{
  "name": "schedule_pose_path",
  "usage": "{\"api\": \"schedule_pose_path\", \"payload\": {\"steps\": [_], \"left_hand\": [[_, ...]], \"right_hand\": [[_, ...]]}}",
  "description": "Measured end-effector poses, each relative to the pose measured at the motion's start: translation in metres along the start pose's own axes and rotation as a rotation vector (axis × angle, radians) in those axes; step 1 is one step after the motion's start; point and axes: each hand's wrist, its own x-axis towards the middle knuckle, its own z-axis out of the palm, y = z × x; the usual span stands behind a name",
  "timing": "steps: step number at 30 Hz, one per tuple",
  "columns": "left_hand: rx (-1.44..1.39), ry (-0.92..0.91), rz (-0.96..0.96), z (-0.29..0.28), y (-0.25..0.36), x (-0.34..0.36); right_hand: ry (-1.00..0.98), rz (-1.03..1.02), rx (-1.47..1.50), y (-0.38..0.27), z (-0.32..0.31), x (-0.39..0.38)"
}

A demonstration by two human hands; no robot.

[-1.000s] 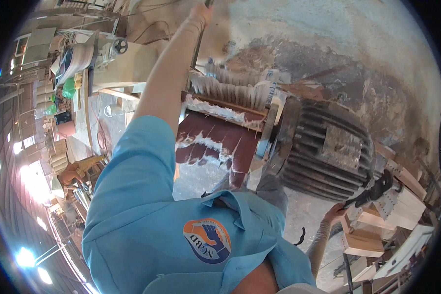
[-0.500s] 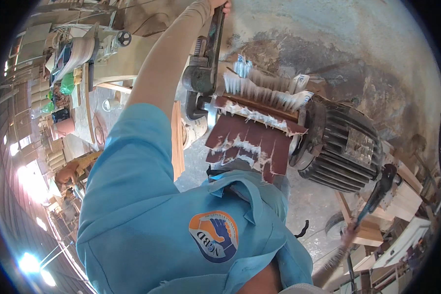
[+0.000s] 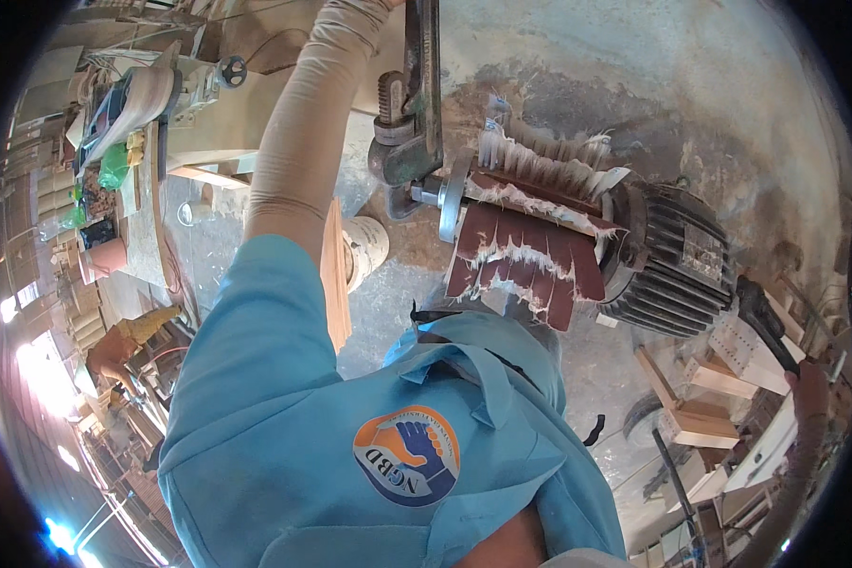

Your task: Adjusting or disassembling a large industrial motor/brush sander assembly using two large pipe wrenches.

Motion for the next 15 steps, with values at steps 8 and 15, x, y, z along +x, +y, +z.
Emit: {"api": "schedule_pose_path", "payload": {"steps": [8, 15], "left_hand": [[-0.248, -0.133, 0.432, 0.05, -0.026, 0.0], [0.389, 0.64, 0.498, 0.059, -0.062, -0.037]], "right_hand": [[-0.286, -0.013, 0.275, 0.056, 0.006, 0.065], [0.065, -0.186, -0.225, -0.016, -0.114, 0.092]]}}
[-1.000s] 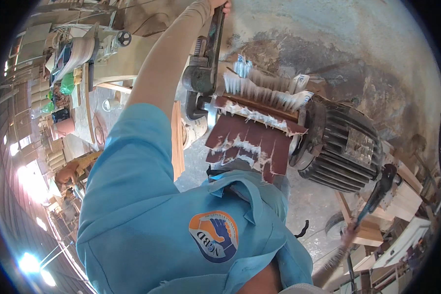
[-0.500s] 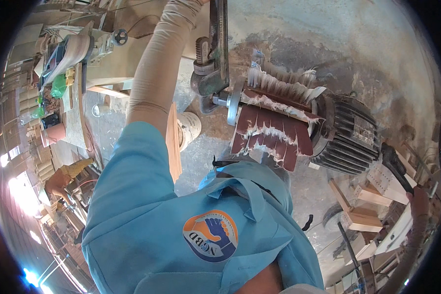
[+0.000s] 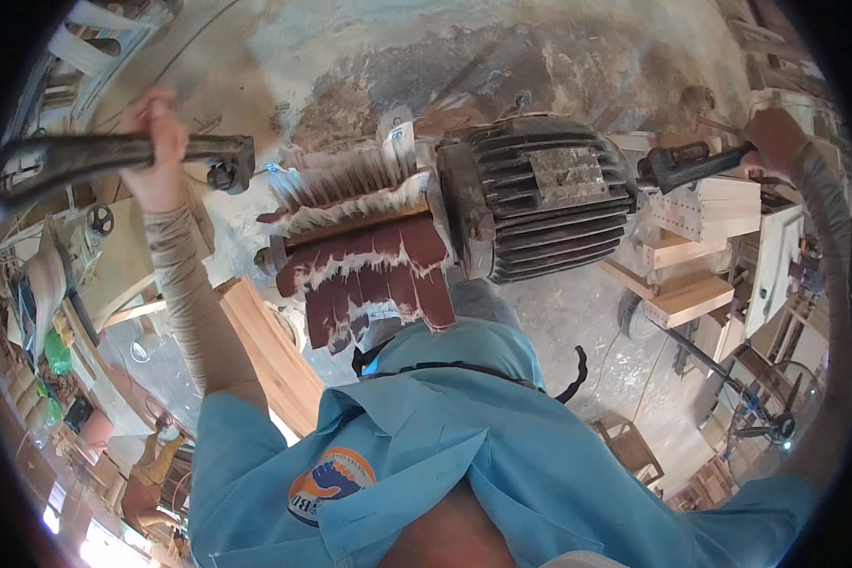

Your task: Adjusting or disassembling a large industrial motor/brush sander assembly using two large pipe wrenches.

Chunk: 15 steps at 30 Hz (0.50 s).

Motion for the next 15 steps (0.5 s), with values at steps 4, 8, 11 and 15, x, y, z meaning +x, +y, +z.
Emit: {"api": "schedule_pose_path", "payload": {"steps": [4, 8, 11, 15], "left_hand": [[-0.125, 0.068, 0.006, -0.032, 0.021, -0.006], [-0.14, 0.154, -0.053, -0.053, 0.053, -0.031], [-0.134, 0.251, -0.09, -0.05, 0.072, -0.053], [-0.04, 0.303, -0.089, -0.037, 0.087, -0.076]], "right_hand": [[0.036, -0.041, 0.023, -0.011, -0.018, 0.005], [0.241, 0.061, 0.203, -0.011, 0.0, -0.034], [0.433, 0.186, 0.591, -0.024, 0.02, -0.077], [0.454, 0.615, 1.044, -0.041, 0.053, -0.094]]}}
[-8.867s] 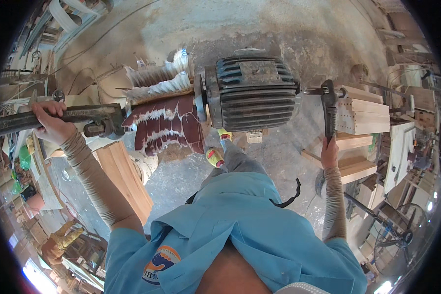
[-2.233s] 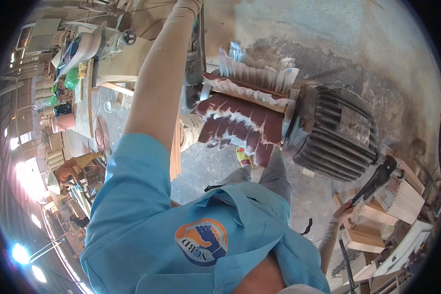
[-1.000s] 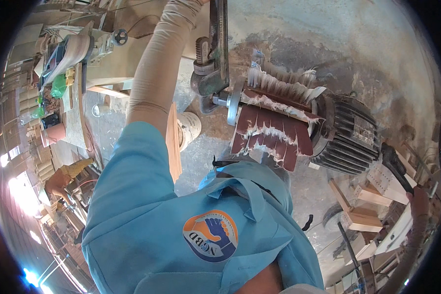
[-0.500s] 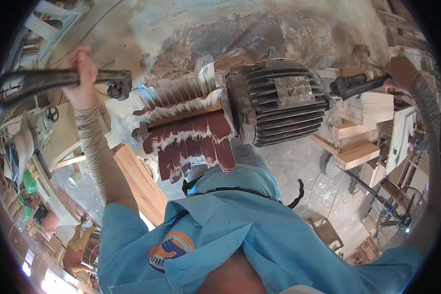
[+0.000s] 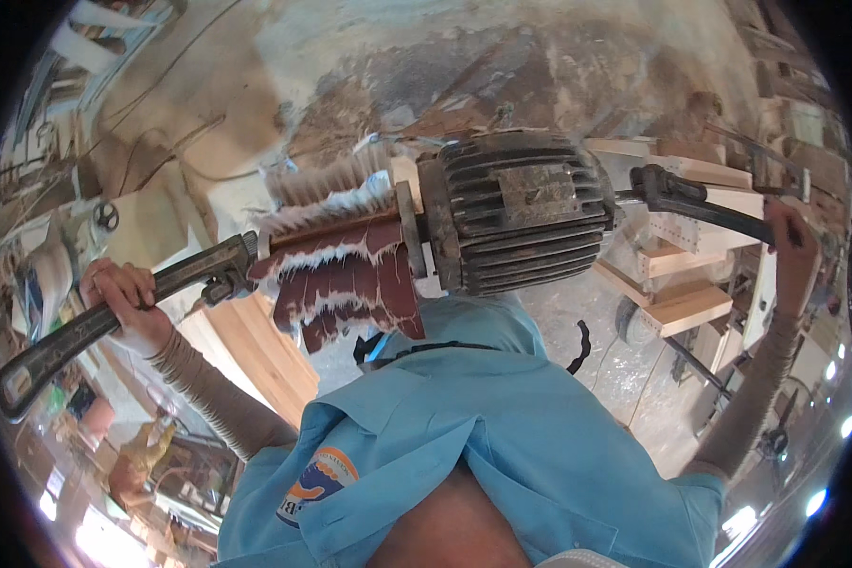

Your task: Adjusting or disassembling a large industrial motor/brush sander assembly using two large pipe wrenches.

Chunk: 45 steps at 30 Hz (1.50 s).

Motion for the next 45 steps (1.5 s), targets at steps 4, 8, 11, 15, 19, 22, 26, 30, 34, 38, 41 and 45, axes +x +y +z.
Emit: {"api": "schedule_pose_path", "payload": {"steps": [4, 8, 11, 15, 19, 22, 26, 30, 34, 38, 41, 45], "left_hand": [[0.096, 0.02, -0.015, -0.009, 0.009, -0.017], [0.215, -0.027, -0.19, -0.021, -0.007, -0.031], [0.266, -0.026, -0.146, -0.021, -0.042, -0.057], [0.439, -0.033, -0.378, -0.029, -0.081, -0.099], [0.309, -0.089, -0.535, -0.034, -0.104, -0.129], [0.171, -0.147, -0.633, -0.035, -0.117, -0.14], [0.014, -0.074, -0.678, -0.038, -0.138, -0.149], [0.101, -0.057, -0.514, -0.041, -0.157, -0.158], [0.061, 0.002, -0.464, -0.036, -0.173, -0.16], [0.053, 0.061, -0.555, -0.041, -0.179, -0.164], [0.245, 0.025, -0.345, -0.05, -0.188, -0.17], [0.116, 0.158, -0.559, -0.059, -0.196, -0.172]], "right_hand": [[0.297, -0.01, 0.837, 0.016, 0.036, -0.004], [0.197, -0.149, 1.256, 0.013, 0.048, 0.008], [0.278, -0.176, 1.3, 0.005, 0.054, -0.006], [0.476, -0.178, 1.055, 0.0, 0.057, -0.028], [0.425, -0.159, 1.149, -0.002, 0.057, -0.032], [0.439, -0.068, 1.209, -0.004, 0.057, -0.032], [0.359, -0.231, 1.191, 0.01, 0.059, -0.038], [0.422, 0.007, 1.167, 0.047, 0.055, -0.018], [0.424, -0.054, 1.179, 0.048, 0.06, 0.076], [0.248, 0.055, 1.046, -0.006, 0.085, 0.187], [0.015, 0.116, 0.982, -0.033, 0.107, 0.219], [-0.404, -0.049, 1.144, -0.034, 0.091, 0.203]]}}
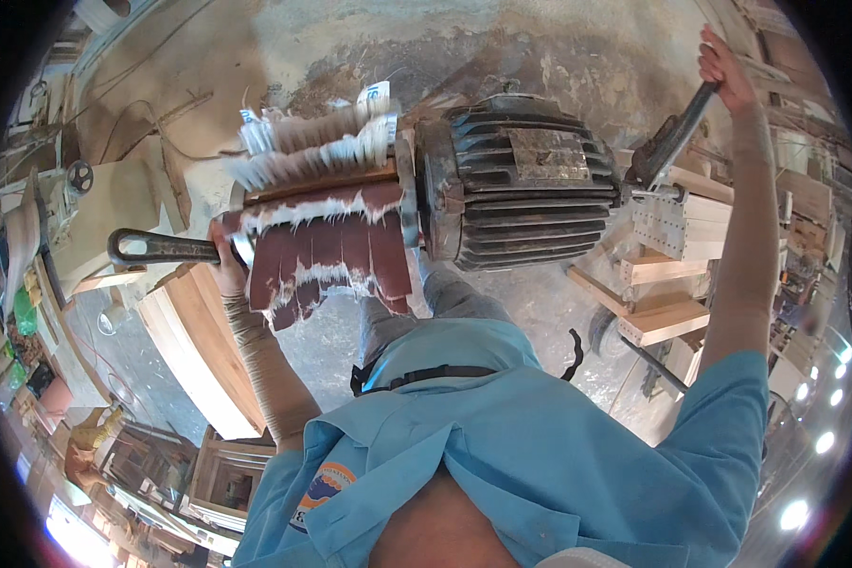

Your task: Adjusting or disassembling a large industrial motor/brush sander assembly using two large pipe wrenches.

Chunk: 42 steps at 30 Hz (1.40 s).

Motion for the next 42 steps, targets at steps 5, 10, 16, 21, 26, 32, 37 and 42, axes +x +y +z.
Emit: {"api": "schedule_pose_path", "payload": {"steps": [5, 10, 16, 21, 26, 32, 37, 42], "left_hand": [[-0.169, -0.206, -0.029, 0.01, 0.008, -0.006], [-0.129, -0.029, 0.021, 0.028, 0.027, -0.016], [-0.045, -0.187, 0.099, 0.031, 0.064, -0.014], [-0.063, -0.164, -0.003, 0.039, 0.073, -0.023], [-0.168, -0.102, 0.034, 0.046, 0.065, -0.025], [-0.206, -0.113, 0.106, 0.045, 0.054, -0.025], [-0.001, -0.021, 0.249, 0.041, 0.04, -0.021], [0.134, -0.086, 0.38, 0.041, 0.046, -0.02]], "right_hand": [[0.298, -0.33, 0.02, 0.0, -0.02, -0.11], [0.913, -0.319, 0.133, 0.026, -0.019, -0.213], [0.83, -0.481, 0.202, 0.038, 0.044, -0.276], [0.83, -0.557, 0.173, 0.042, 0.054, -0.273], [0.78, -0.679, -0.918, 0.026, -0.028, -0.191], [0.361, -0.062, -0.1, 0.007, -0.103, -0.013], [0.125, -0.032, 0.044, 0.021, -0.031, 0.044], [0.213, -0.4, 0.028, 0.025, 0.033, 0.003]]}}
